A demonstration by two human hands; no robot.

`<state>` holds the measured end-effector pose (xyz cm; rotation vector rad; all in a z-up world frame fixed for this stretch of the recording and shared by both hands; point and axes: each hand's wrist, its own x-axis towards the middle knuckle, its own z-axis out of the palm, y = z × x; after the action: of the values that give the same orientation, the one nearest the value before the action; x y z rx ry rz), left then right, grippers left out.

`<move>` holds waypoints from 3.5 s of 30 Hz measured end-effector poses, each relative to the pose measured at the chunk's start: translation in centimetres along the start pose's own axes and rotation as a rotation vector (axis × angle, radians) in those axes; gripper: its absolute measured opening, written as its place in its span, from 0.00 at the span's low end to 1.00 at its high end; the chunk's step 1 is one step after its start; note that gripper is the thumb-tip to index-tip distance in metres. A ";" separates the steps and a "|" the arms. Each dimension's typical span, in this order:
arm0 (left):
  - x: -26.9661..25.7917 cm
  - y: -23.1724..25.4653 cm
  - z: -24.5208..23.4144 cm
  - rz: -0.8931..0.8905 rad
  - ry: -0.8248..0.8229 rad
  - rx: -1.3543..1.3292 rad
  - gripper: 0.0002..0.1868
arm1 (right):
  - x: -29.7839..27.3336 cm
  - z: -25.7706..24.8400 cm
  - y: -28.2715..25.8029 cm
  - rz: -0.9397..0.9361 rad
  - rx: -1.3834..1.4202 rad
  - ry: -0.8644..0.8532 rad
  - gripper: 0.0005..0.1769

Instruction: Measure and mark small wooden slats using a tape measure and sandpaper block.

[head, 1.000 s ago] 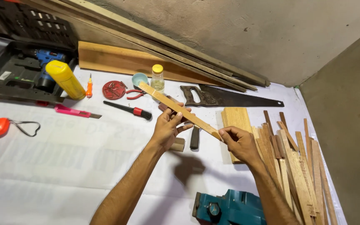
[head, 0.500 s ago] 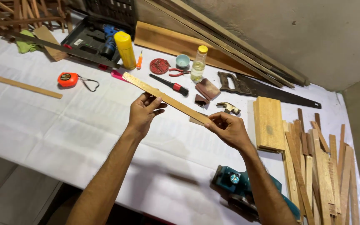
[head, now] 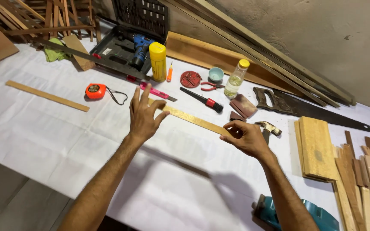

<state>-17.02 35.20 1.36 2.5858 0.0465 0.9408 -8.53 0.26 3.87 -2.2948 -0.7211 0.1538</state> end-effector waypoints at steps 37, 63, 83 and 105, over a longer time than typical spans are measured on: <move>-1.6 -31.8 -0.4 0.105 -0.209 0.011 0.37 | 18.7 29.9 -15.2 -0.053 -0.049 -0.075 0.43; 3.9 -35.7 -1.5 0.135 -0.218 -0.180 0.45 | 26.4 34.5 -20.0 -0.302 0.041 0.117 0.47; 3.9 -16.7 -6.0 0.408 -0.581 -0.528 0.55 | 14.0 21.6 -17.7 -0.073 -0.158 -0.105 0.39; 1.1 -27.2 3.8 -0.413 -0.759 -0.483 0.11 | 15.1 25.1 -3.2 0.123 0.372 -0.427 0.23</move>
<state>-11.11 59.16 -10.63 2.1824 0.1211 -0.1847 -5.04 25.38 -11.06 -1.9613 -0.6896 0.7872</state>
